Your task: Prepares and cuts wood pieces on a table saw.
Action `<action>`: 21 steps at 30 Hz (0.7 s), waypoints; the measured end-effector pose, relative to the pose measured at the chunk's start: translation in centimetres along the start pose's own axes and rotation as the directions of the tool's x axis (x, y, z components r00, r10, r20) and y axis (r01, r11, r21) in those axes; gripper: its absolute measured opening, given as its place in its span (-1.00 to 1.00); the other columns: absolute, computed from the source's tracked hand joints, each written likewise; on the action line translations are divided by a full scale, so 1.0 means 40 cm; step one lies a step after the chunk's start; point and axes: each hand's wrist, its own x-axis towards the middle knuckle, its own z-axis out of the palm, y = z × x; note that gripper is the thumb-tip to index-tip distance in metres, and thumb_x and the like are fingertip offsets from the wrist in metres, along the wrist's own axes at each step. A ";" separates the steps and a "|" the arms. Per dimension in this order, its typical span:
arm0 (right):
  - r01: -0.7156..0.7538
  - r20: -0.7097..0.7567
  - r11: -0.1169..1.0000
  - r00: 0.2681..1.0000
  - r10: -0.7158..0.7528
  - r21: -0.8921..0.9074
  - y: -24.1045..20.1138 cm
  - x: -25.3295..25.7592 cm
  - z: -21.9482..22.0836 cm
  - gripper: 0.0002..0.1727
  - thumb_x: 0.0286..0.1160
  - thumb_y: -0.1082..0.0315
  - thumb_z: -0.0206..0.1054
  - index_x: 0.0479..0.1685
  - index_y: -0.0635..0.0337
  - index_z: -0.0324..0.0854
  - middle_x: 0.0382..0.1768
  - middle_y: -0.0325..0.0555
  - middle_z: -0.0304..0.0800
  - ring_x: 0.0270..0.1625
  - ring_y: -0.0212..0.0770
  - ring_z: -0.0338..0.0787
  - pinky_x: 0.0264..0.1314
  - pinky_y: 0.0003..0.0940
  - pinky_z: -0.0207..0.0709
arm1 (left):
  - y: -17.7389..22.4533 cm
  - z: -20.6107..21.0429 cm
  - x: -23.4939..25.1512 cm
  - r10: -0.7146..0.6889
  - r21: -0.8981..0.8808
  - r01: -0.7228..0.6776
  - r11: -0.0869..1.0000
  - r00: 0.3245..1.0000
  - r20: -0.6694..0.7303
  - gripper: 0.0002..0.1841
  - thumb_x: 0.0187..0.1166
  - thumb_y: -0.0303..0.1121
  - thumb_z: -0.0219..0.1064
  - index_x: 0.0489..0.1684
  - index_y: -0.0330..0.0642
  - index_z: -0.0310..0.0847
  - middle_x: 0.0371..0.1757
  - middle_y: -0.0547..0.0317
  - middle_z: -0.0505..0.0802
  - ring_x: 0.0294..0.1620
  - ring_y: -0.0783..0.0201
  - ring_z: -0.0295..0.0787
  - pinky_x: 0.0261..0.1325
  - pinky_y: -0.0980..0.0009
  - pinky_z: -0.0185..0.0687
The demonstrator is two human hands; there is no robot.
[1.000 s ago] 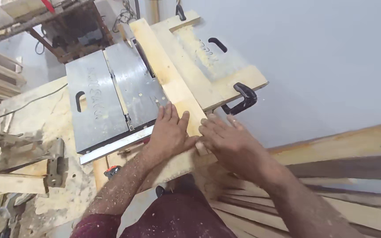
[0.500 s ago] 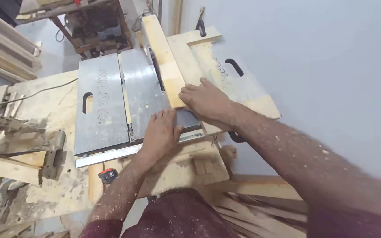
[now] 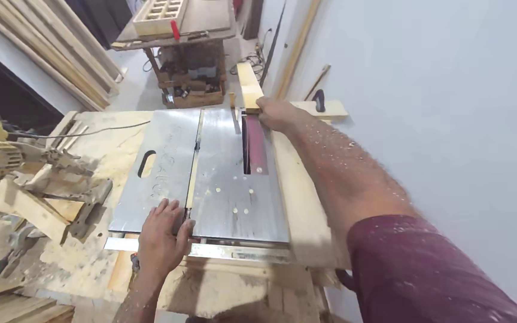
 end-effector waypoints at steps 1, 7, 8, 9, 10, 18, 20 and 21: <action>-0.018 0.012 1.000 1.000 0.018 0.012 0.004 0.016 -0.004 -0.53 0.64 0.13 0.20 0.45 0.10 0.56 0.39 0.12 0.70 0.40 0.23 0.72 0.32 0.49 0.52 | 0.000 0.003 -0.001 -0.003 0.000 0.003 1.000 1.000 -0.010 -0.50 0.68 0.16 0.17 0.17 0.00 0.82 0.40 0.19 0.83 0.63 0.07 0.57 0.72 -0.08 0.37; -0.004 0.019 0.990 1.000 0.006 -0.139 -0.002 0.052 -0.036 -0.77 0.66 0.25 0.30 -0.05 0.24 0.74 -0.16 0.30 0.81 0.02 0.38 0.82 0.03 0.45 0.65 | -0.001 0.006 -0.001 0.005 0.008 -0.005 1.000 1.000 -0.028 -0.55 0.74 0.06 0.08 0.10 0.00 0.83 0.37 0.21 0.85 0.62 0.09 0.58 0.70 -0.04 0.39; -0.007 0.002 0.987 1.000 0.007 -0.160 -0.012 0.045 -0.055 -0.81 0.64 0.31 0.30 -0.05 0.25 0.72 -0.16 0.31 0.80 0.01 0.38 0.82 0.00 0.45 0.65 | -0.003 0.005 0.000 0.006 0.005 -0.006 1.000 1.000 -0.027 -0.55 0.74 0.06 0.08 0.09 0.01 0.84 0.38 0.21 0.84 0.62 0.10 0.58 0.71 -0.03 0.39; -0.009 -0.043 0.988 0.999 0.002 -0.155 -0.019 0.037 -0.083 -0.81 0.63 0.35 0.27 -0.04 0.28 0.70 -0.15 0.34 0.79 0.01 0.41 0.82 -0.01 0.47 0.64 | -0.004 0.005 0.002 0.004 0.003 -0.004 1.000 1.000 -0.028 -0.55 0.74 0.05 0.09 0.10 0.01 0.84 0.38 0.21 0.84 0.62 0.10 0.58 0.71 -0.03 0.39; -0.001 -0.102 0.991 0.995 -0.013 -0.135 -0.026 0.018 -0.124 -0.79 0.66 0.38 0.22 0.03 0.32 0.68 -0.10 0.38 0.78 0.05 0.44 0.80 0.04 0.49 0.62 | -0.004 0.005 0.001 0.000 0.001 0.000 1.000 1.000 -0.028 -0.56 0.74 0.05 0.09 0.10 0.01 0.84 0.39 0.21 0.84 0.62 0.10 0.58 0.71 -0.03 0.38; -0.089 -0.577 0.989 0.817 0.004 -0.118 -0.094 -0.525 -0.565 -0.56 0.80 0.11 0.10 0.30 0.31 0.61 0.01 0.38 0.79 0.04 0.37 0.82 0.12 0.47 0.58 | -0.006 0.011 -0.006 0.018 0.017 -0.017 1.000 0.998 -0.058 -0.52 0.73 0.08 0.04 0.04 -0.01 0.85 0.34 0.20 0.86 0.58 0.05 0.62 0.66 -0.05 0.43; -0.105 -0.673 0.990 0.740 0.013 -0.096 -0.120 -0.725 -0.601 -0.51 0.79 0.03 0.10 0.37 0.25 0.57 0.05 0.30 0.79 0.02 0.22 0.85 0.09 0.35 0.65 | -0.005 0.010 -0.008 0.027 0.012 -0.027 1.000 0.997 -0.071 -0.50 0.73 0.08 0.04 0.05 -0.03 0.85 0.33 0.17 0.87 0.56 0.03 0.64 0.63 -0.07 0.45; -0.109 -0.718 0.993 0.695 0.049 -0.037 -0.124 -0.822 -0.602 -0.51 0.78 0.00 0.12 0.41 0.18 0.55 0.09 0.15 0.80 0.03 0.02 0.87 0.10 0.16 0.73 | -0.003 0.010 -0.011 0.032 0.005 -0.032 0.999 0.996 -0.078 -0.50 0.73 0.08 0.04 0.05 -0.05 0.85 0.32 0.16 0.87 0.55 0.02 0.66 0.63 -0.07 0.46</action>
